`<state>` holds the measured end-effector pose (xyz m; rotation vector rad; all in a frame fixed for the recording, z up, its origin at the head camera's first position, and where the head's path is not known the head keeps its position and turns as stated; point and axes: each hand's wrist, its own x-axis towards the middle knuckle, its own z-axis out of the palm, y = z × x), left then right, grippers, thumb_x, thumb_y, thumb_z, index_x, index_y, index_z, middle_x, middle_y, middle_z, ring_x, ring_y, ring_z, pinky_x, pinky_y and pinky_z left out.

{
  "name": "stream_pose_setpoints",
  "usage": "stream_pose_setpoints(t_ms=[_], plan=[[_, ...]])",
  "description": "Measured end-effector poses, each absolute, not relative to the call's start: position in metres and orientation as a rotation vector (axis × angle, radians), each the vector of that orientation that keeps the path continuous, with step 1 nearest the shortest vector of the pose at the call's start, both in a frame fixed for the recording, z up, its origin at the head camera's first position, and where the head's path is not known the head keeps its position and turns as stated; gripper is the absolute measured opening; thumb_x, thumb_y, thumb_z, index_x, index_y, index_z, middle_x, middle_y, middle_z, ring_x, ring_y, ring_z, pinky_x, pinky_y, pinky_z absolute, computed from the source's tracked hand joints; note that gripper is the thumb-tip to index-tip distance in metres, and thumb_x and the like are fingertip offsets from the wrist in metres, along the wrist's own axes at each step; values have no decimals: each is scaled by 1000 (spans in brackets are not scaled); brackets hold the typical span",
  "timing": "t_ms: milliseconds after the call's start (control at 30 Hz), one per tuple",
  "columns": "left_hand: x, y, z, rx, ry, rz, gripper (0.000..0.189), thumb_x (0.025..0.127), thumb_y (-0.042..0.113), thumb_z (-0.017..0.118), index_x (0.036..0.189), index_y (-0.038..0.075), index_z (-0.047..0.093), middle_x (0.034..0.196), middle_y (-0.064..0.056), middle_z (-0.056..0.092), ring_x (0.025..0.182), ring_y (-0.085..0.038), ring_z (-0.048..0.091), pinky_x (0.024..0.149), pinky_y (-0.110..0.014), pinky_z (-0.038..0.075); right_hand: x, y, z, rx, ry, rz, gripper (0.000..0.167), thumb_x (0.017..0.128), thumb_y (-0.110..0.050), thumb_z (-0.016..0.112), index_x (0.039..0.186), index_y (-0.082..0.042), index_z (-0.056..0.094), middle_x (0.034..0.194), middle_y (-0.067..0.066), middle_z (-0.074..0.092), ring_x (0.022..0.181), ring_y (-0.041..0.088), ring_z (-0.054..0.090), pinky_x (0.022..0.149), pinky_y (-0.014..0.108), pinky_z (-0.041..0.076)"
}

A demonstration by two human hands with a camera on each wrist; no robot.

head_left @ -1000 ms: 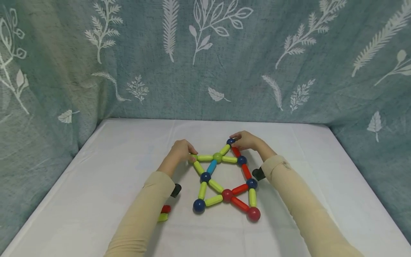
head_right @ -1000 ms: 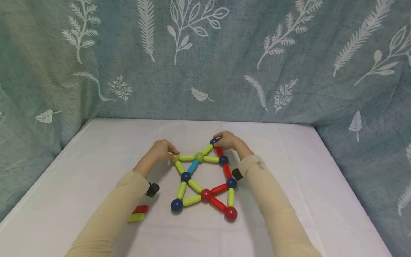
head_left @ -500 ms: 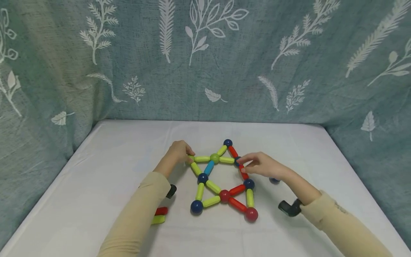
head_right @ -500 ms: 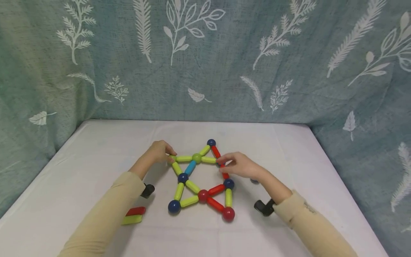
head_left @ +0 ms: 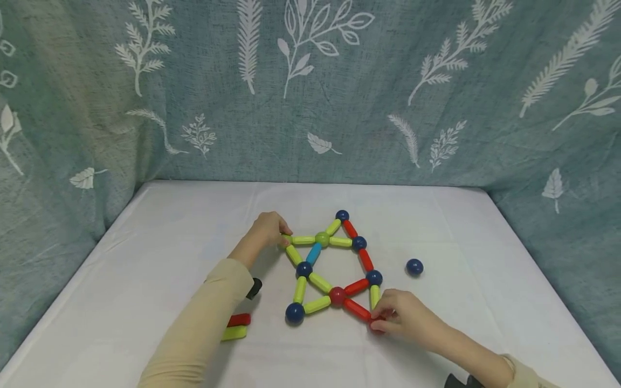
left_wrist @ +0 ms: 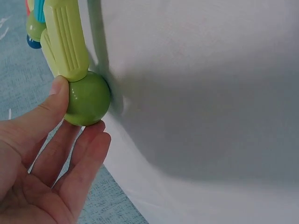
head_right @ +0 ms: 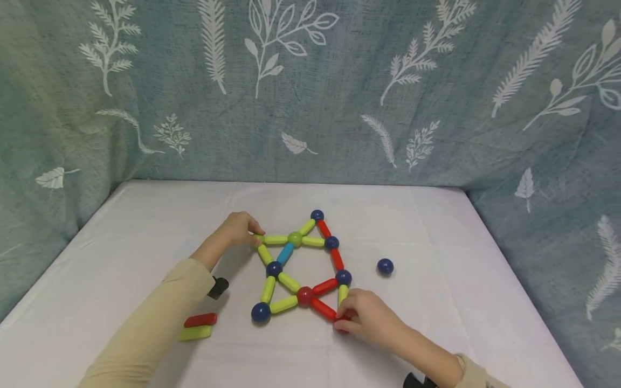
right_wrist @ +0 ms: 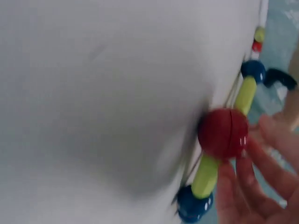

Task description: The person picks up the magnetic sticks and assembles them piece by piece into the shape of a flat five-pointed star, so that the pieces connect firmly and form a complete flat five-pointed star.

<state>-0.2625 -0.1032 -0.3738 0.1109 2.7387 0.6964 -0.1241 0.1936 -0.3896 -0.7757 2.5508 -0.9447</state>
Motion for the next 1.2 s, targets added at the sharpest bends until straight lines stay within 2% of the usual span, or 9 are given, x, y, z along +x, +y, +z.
stream_pose_setpoints(t_ms=[200,533,667,833,1000,1200], plan=[[-258,-110,-373,184,2768,599,20,72,10,78,90,5,71,89,-6,68,88,-22,59,80,-34,47,-122,185,-392,-692,2737,-847,11,71,-12,77,73,-14,67,68,-10,50,62,4,48,55,18,46],[-221,-134,-375,354,2826,491,20,72,13,78,85,2,70,80,-4,65,74,-17,55,71,-34,48,-150,192,-391,-541,2887,-814,14,67,-6,79,70,-11,66,69,-6,55,67,9,52,59,20,47],[-205,-135,-374,395,2829,483,19,71,14,78,82,1,69,76,-3,63,68,-15,53,65,-30,47,-164,197,-390,-511,2913,-791,13,68,-4,78,72,-8,67,70,-3,56,67,12,53,58,23,47],[-185,-124,-373,407,2819,451,20,71,14,78,72,1,64,64,-2,55,59,-14,47,55,-26,42,-185,203,-388,-433,2887,-815,11,72,-1,75,78,-3,66,74,3,61,68,15,55,58,26,48],[-161,-106,-372,421,2804,465,27,69,15,80,65,4,56,57,0,48,54,-12,41,49,-23,36,-207,207,-390,-324,2877,-866,11,74,0,72,84,0,67,82,10,65,75,22,60,62,30,51],[-136,-88,-373,483,2784,479,31,70,17,79,62,5,53,54,0,46,49,-10,40,45,-21,35,-228,213,-395,-237,2861,-909,17,77,-2,71,93,2,66,96,17,65,86,28,62,70,35,52]])
